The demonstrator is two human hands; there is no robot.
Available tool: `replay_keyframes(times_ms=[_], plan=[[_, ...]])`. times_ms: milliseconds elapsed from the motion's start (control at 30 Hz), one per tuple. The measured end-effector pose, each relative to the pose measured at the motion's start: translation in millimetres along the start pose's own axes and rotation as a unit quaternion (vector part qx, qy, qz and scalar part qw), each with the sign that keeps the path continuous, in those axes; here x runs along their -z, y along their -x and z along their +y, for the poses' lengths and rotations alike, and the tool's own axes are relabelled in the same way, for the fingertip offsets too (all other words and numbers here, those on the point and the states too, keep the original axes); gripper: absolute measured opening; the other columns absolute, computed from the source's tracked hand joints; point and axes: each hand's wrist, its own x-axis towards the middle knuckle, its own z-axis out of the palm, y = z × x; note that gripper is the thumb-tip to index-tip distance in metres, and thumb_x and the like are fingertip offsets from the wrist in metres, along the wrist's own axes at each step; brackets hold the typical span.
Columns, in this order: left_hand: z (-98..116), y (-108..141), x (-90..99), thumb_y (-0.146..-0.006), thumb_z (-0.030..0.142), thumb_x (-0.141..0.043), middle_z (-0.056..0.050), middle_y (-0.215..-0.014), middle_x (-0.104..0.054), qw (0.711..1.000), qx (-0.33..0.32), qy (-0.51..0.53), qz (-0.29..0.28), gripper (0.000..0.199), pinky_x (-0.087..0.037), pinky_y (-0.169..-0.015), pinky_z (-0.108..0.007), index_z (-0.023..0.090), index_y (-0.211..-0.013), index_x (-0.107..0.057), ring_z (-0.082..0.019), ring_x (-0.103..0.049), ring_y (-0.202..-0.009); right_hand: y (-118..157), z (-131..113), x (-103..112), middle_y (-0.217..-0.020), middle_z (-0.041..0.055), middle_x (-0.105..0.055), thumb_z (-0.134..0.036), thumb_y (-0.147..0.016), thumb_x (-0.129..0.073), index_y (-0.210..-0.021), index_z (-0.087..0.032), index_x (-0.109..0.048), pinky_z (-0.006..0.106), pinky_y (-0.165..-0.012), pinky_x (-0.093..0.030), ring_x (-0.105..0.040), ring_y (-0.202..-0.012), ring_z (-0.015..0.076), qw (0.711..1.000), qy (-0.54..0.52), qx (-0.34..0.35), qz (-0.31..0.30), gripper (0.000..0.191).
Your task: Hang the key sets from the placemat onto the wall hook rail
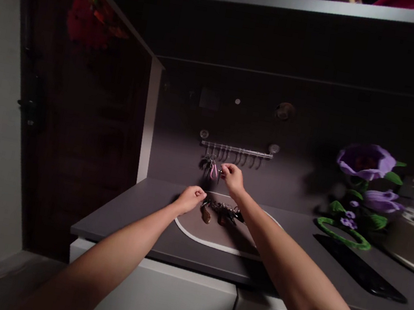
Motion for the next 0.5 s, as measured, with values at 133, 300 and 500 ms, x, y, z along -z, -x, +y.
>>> replay_keyframes(times_ms=[133, 300, 500], plan=[[-3.0, -1.5, -1.1, -0.070, 0.030, -0.055, 0.003, -0.055, -0.050, 1.000, -0.004, -0.023, 0.000, 0.017, -0.033, -0.054, -0.022, 0.013, -0.067, -0.058, -0.009, -0.043, -0.053, -25.5, -5.8, -8.2, -0.069, 0.0006, -0.058, -0.028, -0.066, -0.052, -0.075, -0.014, -0.057, 0.023, -0.057, -0.047, -0.052, -0.057, 0.0086, 0.998, -0.008, -0.005, 0.054, 0.017], [-8.0, -3.9, -1.7, -0.070, 0.028, -0.054, 0.002, -0.057, -0.052, 0.999, -0.016, -0.028, -0.004, 0.015, -0.034, -0.055, -0.023, 0.014, -0.067, -0.059, -0.010, -0.044, -0.055, -51.5, -7.3, -18.3, -0.067, 0.0028, -0.062, -0.031, -0.070, -0.051, -0.078, -0.014, -0.060, 0.026, -0.060, -0.048, -0.057, -0.060, 0.0120, 0.993, 0.042, 0.036, 0.105, 0.021], [-10.2, -5.4, -1.4, -0.071, 0.026, -0.052, 0.001, -0.058, -0.052, 0.999, -0.020, -0.035, -0.007, 0.015, -0.034, -0.056, -0.023, 0.014, -0.067, -0.059, -0.010, -0.044, -0.056, -66.7, -8.6, -22.9, -0.065, 0.0056, -0.064, -0.033, -0.073, -0.050, -0.079, -0.015, -0.064, 0.030, -0.064, -0.049, -0.060, -0.062, 0.0165, 0.980, 0.157, 0.070, 0.097, 0.024]])
